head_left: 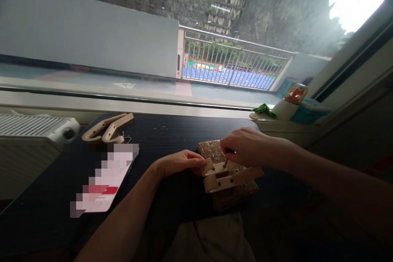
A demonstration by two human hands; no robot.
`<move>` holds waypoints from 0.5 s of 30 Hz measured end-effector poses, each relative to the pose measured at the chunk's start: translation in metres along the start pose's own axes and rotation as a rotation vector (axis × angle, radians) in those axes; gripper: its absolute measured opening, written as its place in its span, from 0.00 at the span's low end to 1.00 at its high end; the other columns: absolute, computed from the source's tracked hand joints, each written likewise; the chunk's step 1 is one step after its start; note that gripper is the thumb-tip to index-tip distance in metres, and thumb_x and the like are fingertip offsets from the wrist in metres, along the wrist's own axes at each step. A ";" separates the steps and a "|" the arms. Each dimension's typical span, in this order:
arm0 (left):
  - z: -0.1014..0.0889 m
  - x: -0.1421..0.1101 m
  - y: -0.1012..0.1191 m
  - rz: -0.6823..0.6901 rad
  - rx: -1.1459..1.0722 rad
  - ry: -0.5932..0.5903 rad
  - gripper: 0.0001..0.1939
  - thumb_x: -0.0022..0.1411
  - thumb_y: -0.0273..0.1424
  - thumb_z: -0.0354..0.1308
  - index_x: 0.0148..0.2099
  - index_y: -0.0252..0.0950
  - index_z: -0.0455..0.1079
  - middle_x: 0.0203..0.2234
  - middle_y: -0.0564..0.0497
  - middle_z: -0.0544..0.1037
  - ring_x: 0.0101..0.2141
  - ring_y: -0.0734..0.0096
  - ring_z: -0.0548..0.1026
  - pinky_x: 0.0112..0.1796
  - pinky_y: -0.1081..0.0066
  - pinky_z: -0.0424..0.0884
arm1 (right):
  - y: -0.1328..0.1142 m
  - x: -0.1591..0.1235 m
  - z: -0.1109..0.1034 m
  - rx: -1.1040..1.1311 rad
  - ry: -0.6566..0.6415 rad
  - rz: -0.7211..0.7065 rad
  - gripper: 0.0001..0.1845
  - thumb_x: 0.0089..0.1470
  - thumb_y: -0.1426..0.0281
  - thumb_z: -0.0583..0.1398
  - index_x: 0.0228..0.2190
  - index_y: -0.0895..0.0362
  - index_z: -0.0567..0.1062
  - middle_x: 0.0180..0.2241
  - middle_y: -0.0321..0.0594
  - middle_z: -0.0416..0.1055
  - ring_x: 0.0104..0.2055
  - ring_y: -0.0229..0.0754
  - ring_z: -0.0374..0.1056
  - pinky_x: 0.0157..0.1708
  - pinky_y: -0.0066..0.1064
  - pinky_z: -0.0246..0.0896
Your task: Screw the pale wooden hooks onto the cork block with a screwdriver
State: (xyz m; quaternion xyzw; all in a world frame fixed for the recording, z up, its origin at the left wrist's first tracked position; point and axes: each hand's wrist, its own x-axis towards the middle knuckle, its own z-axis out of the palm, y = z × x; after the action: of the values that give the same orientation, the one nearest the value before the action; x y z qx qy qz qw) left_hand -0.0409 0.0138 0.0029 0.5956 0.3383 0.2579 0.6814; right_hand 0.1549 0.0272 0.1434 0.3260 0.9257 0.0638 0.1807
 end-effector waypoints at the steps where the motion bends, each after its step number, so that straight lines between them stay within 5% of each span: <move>1: -0.001 0.000 -0.001 0.002 -0.001 0.000 0.23 0.52 0.48 0.61 0.34 0.30 0.74 0.27 0.51 0.75 0.29 0.73 0.70 0.37 0.72 0.66 | 0.000 0.000 -0.002 -0.005 -0.016 -0.006 0.12 0.48 0.74 0.54 0.29 0.57 0.77 0.27 0.42 0.75 0.30 0.42 0.69 0.25 0.31 0.46; 6: -0.003 0.001 -0.005 0.009 -0.007 -0.010 0.23 0.52 0.47 0.62 0.37 0.30 0.75 0.27 0.51 0.75 0.29 0.73 0.70 0.37 0.73 0.66 | 0.002 -0.002 -0.010 -0.068 -0.157 -0.058 0.11 0.48 0.76 0.56 0.30 0.57 0.78 0.30 0.43 0.76 0.33 0.43 0.70 0.25 0.30 0.47; 15: -0.002 -0.001 -0.004 -0.014 -0.057 -0.019 0.22 0.53 0.44 0.62 0.41 0.31 0.75 0.30 0.51 0.76 0.32 0.72 0.70 0.38 0.73 0.65 | 0.012 0.003 0.001 -0.092 -0.121 -0.340 0.08 0.49 0.80 0.57 0.30 0.59 0.76 0.29 0.41 0.75 0.32 0.42 0.70 0.24 0.30 0.48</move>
State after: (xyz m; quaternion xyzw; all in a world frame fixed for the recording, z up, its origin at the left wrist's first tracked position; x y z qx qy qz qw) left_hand -0.0435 0.0134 -0.0010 0.5762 0.3285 0.2567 0.7030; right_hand 0.1599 0.0387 0.1443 0.1595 0.9511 0.0551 0.2588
